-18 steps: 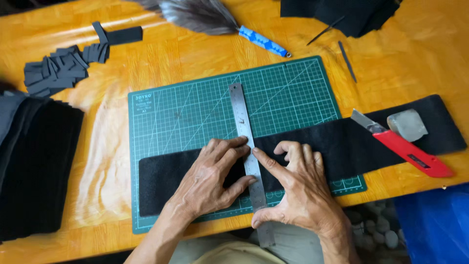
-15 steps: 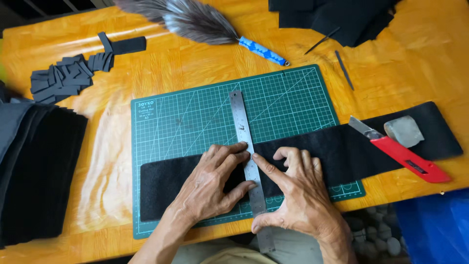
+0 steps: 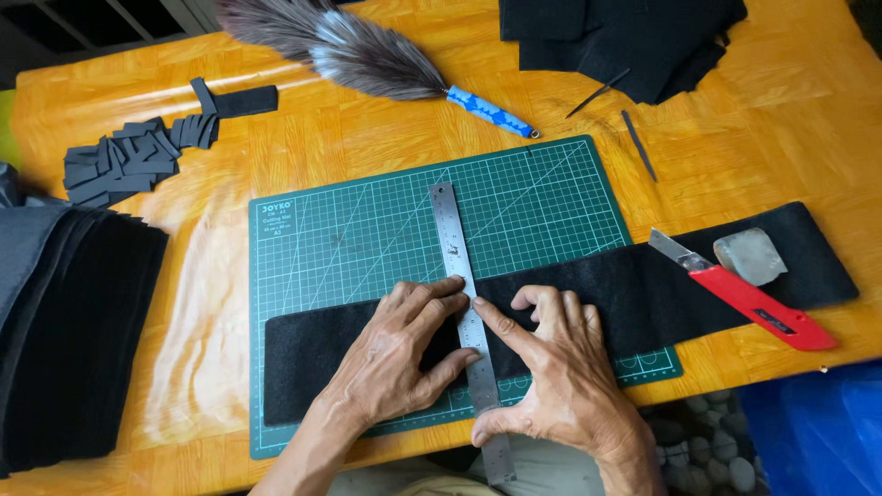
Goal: The person measures and cuts black fabric strips on a green cutting mat using a metal ruler and a red utility knife. After cutting, they use a feather duster to clean the fabric and the mat, then repeat the measuring and cutting process.
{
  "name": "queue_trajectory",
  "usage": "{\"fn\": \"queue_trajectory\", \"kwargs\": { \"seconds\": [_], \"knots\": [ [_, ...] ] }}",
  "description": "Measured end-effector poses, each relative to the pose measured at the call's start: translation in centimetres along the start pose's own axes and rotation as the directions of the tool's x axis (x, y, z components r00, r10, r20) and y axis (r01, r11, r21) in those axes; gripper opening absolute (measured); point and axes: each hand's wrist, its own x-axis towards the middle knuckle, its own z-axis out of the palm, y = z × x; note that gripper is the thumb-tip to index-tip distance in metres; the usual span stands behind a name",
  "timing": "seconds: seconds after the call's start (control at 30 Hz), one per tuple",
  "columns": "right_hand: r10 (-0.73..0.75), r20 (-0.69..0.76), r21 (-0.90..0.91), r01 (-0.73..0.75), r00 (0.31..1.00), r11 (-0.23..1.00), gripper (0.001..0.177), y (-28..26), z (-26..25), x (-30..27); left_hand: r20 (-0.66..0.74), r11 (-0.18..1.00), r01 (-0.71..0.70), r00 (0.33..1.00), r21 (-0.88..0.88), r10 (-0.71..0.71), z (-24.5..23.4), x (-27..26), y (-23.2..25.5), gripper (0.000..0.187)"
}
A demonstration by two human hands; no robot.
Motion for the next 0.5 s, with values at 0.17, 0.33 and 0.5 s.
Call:
{"fn": "queue_trajectory", "kwargs": {
  "seconds": [0.17, 0.33, 0.5],
  "knots": [
    [0.012, 0.032, -0.007, -0.012, 0.999, 1.000, 0.136, -0.02, -0.07, 0.04, 0.003, 1.000, 0.010, 1.000, -0.001, -0.010, -0.06, 0.02, 0.06, 0.051],
    [0.024, 0.040, 0.009, -0.025, 0.999, 1.000, 0.139, -0.03, -0.04, -0.05, 0.008, 1.000, 0.015, 1.000, -0.005, -0.015, -0.07, 0.03, 0.11, 0.051],
    [0.006, 0.024, -0.023, -0.006, 1.000, 1.000, 0.137, 0.03, 0.01, 0.00, 0.009, 1.000, 0.012, 1.000, 0.002, -0.012, -0.02, 0.03, 0.07, 0.051]
  ]
}}
